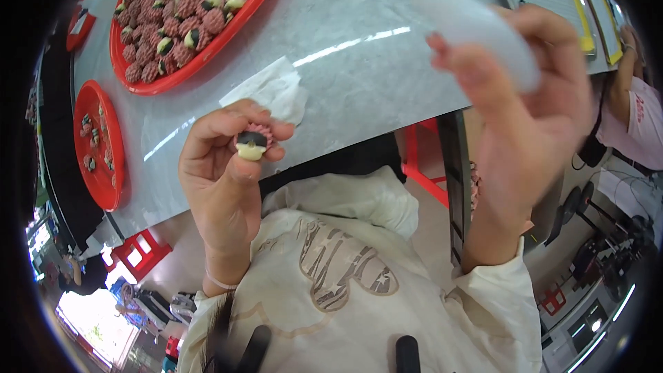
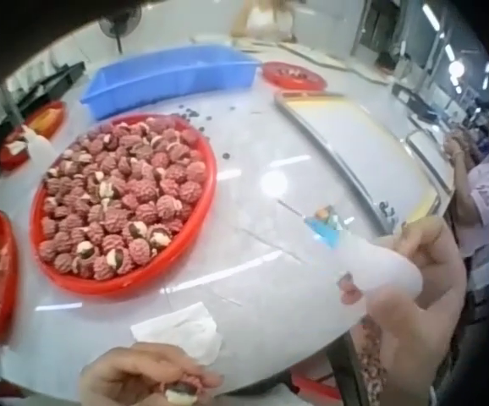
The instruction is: The person assembles figurines by picking up heads from a tray, applying glue with a dispenser bottle, attaching body pieces to the heads by hand, and placing the completed figurines into a separate tray.
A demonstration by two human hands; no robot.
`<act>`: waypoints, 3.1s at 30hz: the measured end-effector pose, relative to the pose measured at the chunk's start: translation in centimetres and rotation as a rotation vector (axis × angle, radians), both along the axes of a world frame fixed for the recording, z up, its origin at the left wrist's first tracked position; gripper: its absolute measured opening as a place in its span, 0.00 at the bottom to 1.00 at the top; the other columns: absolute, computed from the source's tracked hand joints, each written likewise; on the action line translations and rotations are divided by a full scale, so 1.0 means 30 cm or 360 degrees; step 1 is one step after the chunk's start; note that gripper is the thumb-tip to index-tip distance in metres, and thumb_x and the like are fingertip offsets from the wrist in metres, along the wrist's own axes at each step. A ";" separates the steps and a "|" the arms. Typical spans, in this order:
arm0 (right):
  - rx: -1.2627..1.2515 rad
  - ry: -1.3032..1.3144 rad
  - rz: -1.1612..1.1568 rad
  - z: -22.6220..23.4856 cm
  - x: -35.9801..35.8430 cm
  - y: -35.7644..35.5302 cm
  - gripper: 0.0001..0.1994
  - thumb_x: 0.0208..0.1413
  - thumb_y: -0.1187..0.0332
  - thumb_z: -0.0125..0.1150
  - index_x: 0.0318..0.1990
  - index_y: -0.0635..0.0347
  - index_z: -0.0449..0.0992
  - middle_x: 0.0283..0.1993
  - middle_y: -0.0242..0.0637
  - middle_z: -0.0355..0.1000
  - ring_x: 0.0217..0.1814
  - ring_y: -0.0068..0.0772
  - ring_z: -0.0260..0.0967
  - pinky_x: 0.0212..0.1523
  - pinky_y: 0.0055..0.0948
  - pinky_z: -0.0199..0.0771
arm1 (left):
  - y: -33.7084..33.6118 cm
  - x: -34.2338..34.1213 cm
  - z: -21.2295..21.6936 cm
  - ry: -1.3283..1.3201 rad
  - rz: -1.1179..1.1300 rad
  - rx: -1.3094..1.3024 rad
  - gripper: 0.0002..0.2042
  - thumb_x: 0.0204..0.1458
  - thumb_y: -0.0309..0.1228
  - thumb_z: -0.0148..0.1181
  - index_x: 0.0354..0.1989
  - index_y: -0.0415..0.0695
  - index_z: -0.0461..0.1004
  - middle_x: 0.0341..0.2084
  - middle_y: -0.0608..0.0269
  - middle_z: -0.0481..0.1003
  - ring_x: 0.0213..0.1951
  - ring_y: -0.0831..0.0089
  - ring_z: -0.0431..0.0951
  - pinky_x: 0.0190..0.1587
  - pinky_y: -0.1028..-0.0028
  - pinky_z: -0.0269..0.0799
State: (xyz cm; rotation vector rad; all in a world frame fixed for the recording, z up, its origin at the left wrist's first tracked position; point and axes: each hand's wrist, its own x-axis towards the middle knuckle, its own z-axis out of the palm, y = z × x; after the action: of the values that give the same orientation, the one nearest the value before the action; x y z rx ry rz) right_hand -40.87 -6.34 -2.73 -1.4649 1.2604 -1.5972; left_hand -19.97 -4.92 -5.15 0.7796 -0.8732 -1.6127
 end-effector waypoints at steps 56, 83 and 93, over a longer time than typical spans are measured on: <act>-0.0212 0.0542 0.0614 0.049 0.139 0.061 0.12 0.31 0.89 0.57 0.27 0.67 0.68 0.27 0.47 0.67 0.24 0.30 0.68 0.19 0.17 0.69 | 0.043 -0.030 0.005 -0.0061 -0.0118 0.0143 0.18 0.36 0.37 0.62 0.32 0.36 0.68 0.26 0.61 0.68 0.28 0.76 0.68 0.31 0.81 0.63; -0.0197 0.0752 0.0158 0.005 0.162 0.054 0.15 0.48 0.60 0.51 0.33 0.65 0.70 0.34 0.45 0.64 0.33 0.34 0.61 0.30 0.24 0.62 | -0.110 0.745 0.152 -0.2714 0.0765 -0.0028 0.22 0.49 0.39 0.45 0.51 0.42 0.57 0.51 0.52 0.56 0.54 0.64 0.55 0.53 0.73 0.49; -0.0022 0.0599 0.0193 0.019 0.129 0.062 0.10 0.49 0.67 0.50 0.31 0.68 0.70 0.29 0.44 0.65 0.25 0.27 0.60 0.24 0.19 0.59 | -0.188 0.748 0.131 -0.2638 0.0099 -0.0425 0.15 0.50 0.34 0.43 0.46 0.44 0.63 0.51 0.53 0.58 0.53 0.62 0.57 0.52 0.72 0.52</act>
State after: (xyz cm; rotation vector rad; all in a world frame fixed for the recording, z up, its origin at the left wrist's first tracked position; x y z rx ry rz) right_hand -37.00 -4.48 -2.17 -1.8751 1.3324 -1.2915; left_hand 2.47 -10.56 -1.21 1.9083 -2.0574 -0.4410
